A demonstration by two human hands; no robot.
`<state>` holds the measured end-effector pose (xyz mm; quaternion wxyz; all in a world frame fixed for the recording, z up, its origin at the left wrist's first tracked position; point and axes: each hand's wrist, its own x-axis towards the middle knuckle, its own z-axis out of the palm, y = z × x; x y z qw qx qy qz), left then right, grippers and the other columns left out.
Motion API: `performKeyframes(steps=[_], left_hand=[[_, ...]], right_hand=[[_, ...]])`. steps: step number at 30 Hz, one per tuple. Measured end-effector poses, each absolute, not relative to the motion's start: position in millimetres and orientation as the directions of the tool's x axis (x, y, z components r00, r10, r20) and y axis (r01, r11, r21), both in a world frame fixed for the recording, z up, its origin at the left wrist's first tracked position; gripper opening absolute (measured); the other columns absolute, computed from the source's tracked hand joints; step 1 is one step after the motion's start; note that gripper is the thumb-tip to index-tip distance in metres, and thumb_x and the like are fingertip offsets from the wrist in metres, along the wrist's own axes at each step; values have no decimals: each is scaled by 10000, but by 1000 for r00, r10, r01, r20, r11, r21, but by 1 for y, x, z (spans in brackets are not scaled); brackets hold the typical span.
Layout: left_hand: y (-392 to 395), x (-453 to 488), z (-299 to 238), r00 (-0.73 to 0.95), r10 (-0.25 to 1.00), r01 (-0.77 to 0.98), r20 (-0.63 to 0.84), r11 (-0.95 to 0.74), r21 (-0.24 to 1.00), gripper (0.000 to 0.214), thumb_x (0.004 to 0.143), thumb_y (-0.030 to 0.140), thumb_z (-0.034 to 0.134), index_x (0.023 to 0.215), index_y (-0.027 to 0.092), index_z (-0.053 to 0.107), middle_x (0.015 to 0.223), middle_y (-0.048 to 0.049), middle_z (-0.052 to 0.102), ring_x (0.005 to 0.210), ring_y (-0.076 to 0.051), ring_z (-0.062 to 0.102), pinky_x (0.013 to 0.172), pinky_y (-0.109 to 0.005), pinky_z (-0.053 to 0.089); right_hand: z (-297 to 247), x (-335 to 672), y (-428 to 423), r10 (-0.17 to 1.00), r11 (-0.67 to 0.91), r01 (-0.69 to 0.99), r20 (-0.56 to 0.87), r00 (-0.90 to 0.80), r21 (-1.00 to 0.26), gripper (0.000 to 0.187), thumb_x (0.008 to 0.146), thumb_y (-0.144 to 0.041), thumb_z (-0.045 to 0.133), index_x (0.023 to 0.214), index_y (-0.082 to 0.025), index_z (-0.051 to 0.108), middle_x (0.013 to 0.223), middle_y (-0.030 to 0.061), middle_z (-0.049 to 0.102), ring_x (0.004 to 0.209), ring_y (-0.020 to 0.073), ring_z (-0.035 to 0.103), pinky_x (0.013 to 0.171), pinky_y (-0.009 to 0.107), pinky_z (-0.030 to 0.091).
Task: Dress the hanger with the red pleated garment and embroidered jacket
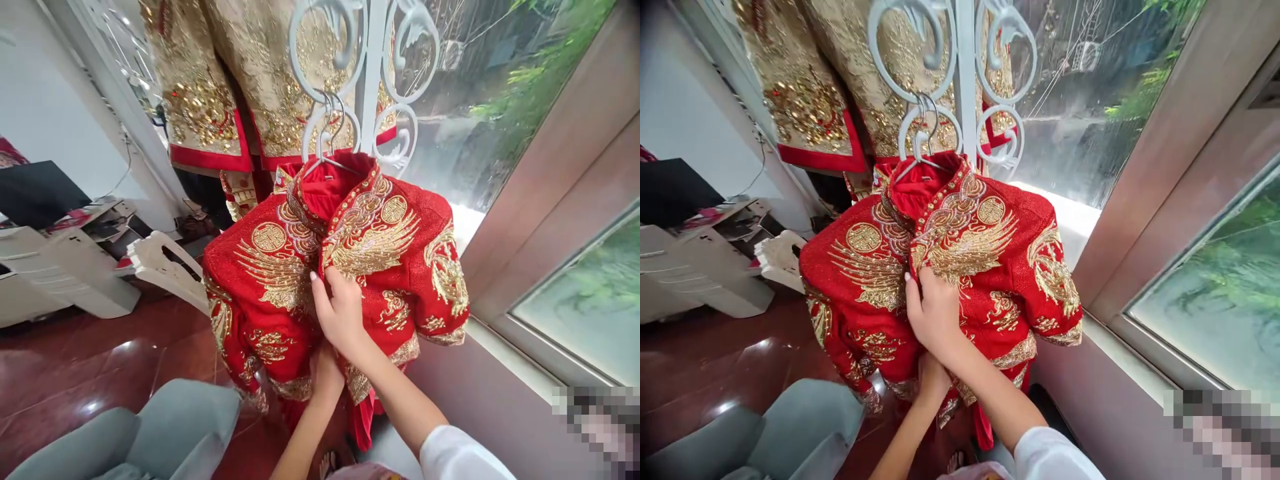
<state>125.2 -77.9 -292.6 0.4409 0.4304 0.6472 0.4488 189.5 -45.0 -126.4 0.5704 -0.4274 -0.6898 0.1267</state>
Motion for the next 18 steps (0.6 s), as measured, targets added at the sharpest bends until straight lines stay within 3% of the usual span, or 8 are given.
performKeyframes(steps=[2,4,6,9,12,15,17,18], left_hand=[[-104,114,-324,-270,942,200,-201,259,945,125,661,124,651,735,224,641,862,-113,663,1103,-378,574,1037,-514,358],[-124,103,-361,-297,883,125,-364,413,902,78,700,226,670,650,204,614,725,-101,652,996,-356,636,944,-477,453],[-133,94,-394,-355,784,-152,-509,489,859,70,737,267,664,763,208,636,907,-101,685,1044,-306,639,895,-415,504],[-130,91,-422,-338,681,-556,-649,412,722,166,767,277,655,927,252,621,1197,-78,618,1115,-263,622,823,-365,551],[-122,99,-426,-305,643,-697,-702,352,625,149,792,254,629,938,242,602,1223,-81,598,1088,-243,639,785,-335,568],[-123,110,-418,-306,671,-704,-675,318,635,159,789,170,618,938,225,607,1119,-62,654,1058,-193,651,813,-262,554],[-129,114,-412,-299,701,-707,-647,293,644,212,762,162,647,964,219,615,1063,-59,678,1014,-197,666,823,-269,556],[-132,115,-410,-307,708,-703,-636,282,653,253,743,165,669,983,225,615,1043,-54,686,988,-203,674,819,-282,560]], right_hand=[[-130,191,-47,715,615,459,699,20,-641,294,915,-284,410,662,-218,275,535,-52,345,475,97,302,517,250,229],[-134,193,-49,708,621,460,706,17,-635,301,917,-291,404,655,-220,273,527,-51,354,465,97,294,507,249,228],[-137,192,-47,719,614,461,695,8,-641,304,917,-304,404,650,-221,286,522,-49,375,458,99,292,502,250,227],[-138,186,-35,746,571,502,666,12,-650,262,921,-306,387,675,-221,348,544,-33,436,469,111,335,517,256,242],[-136,181,-28,769,544,547,639,-22,-637,218,930,-303,351,750,-211,431,626,5,521,525,135,437,549,263,307],[-145,196,-46,759,625,455,630,-165,-634,201,923,-347,408,1012,-193,501,889,73,626,772,188,591,680,301,449],[-171,222,-66,711,690,373,677,-190,-620,360,892,-335,481,1231,-224,433,1161,108,592,1064,223,575,886,370,472],[-192,239,-76,685,694,392,721,-101,-604,414,872,-317,503,1270,-253,411,1238,111,553,1158,241,532,965,417,441]])
